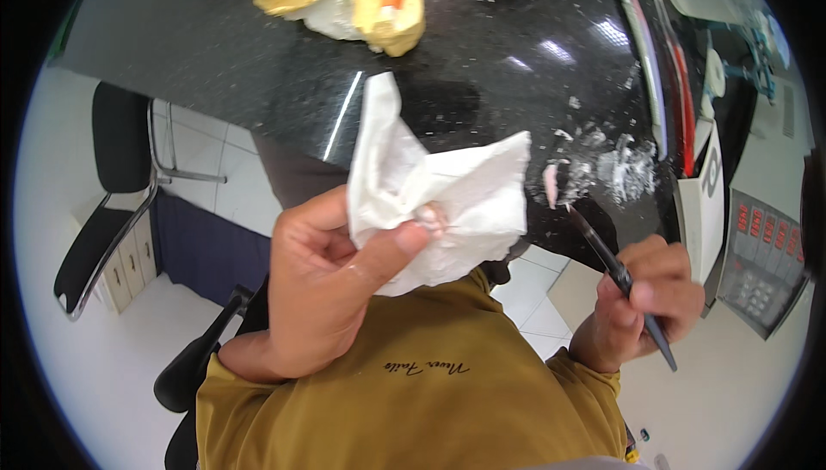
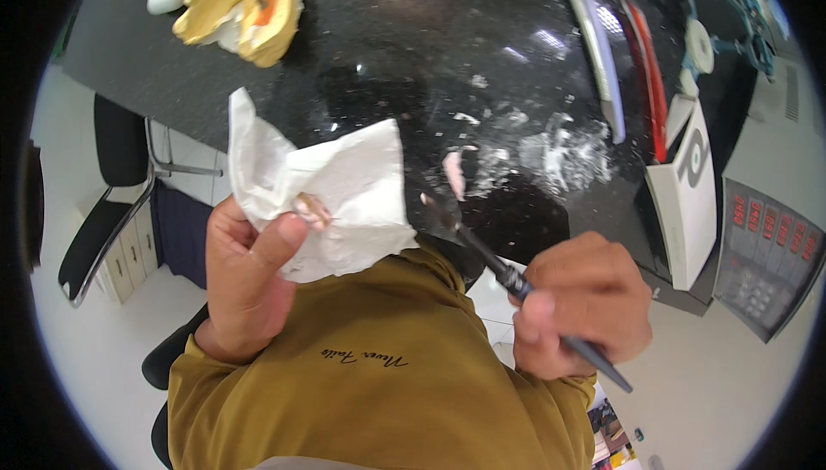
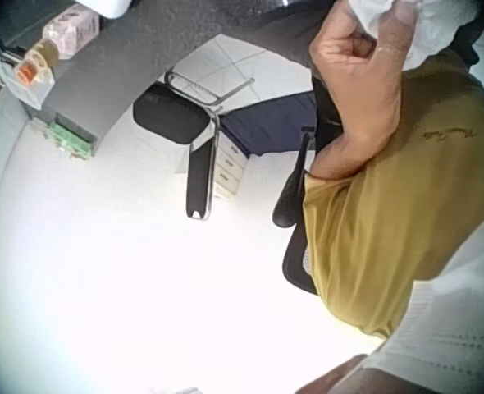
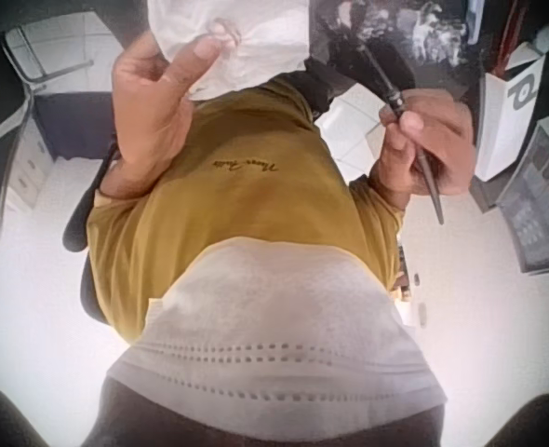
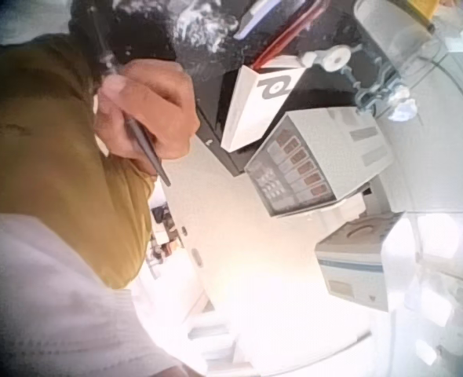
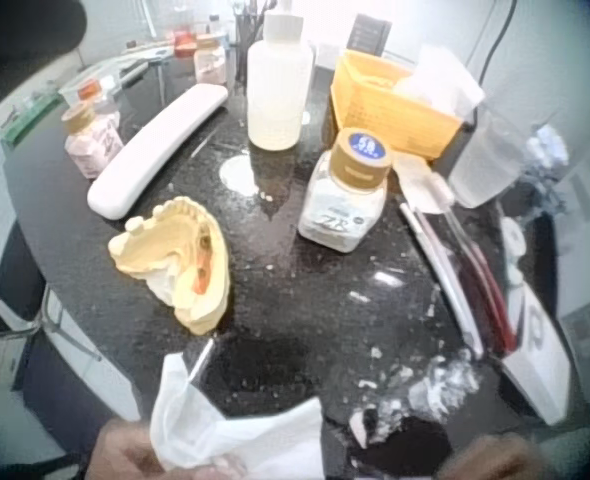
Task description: The person uses a fine brush to apply a white substance to a small tooth-shaped object held in a tissue. They then place the object into a dental mold and repeat the process with a second tooth-shaped object, fitting it into the mold as well.
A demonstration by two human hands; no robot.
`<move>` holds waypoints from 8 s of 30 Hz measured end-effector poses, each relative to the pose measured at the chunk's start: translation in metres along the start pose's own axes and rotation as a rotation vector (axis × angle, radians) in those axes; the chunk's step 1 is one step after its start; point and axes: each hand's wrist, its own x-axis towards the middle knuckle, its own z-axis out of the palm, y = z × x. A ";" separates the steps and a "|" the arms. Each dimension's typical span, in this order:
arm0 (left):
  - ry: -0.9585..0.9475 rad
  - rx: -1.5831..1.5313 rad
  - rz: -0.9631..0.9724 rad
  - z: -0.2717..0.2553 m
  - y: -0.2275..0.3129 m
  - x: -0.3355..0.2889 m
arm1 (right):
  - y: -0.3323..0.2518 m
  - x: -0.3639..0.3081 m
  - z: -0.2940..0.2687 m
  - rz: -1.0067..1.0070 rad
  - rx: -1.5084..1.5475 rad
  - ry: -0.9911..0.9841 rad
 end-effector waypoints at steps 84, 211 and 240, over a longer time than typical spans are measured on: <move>-0.121 -0.045 0.013 -0.011 -0.004 0.005 | 0.004 0.014 0.044 0.038 0.125 -0.082; -0.036 -0.276 -0.060 0.007 0.022 0.016 | -0.019 0.027 0.010 0.256 -0.198 0.159; 0.208 -0.080 0.013 0.014 0.003 0.006 | 0.005 0.004 0.005 0.219 -0.241 0.125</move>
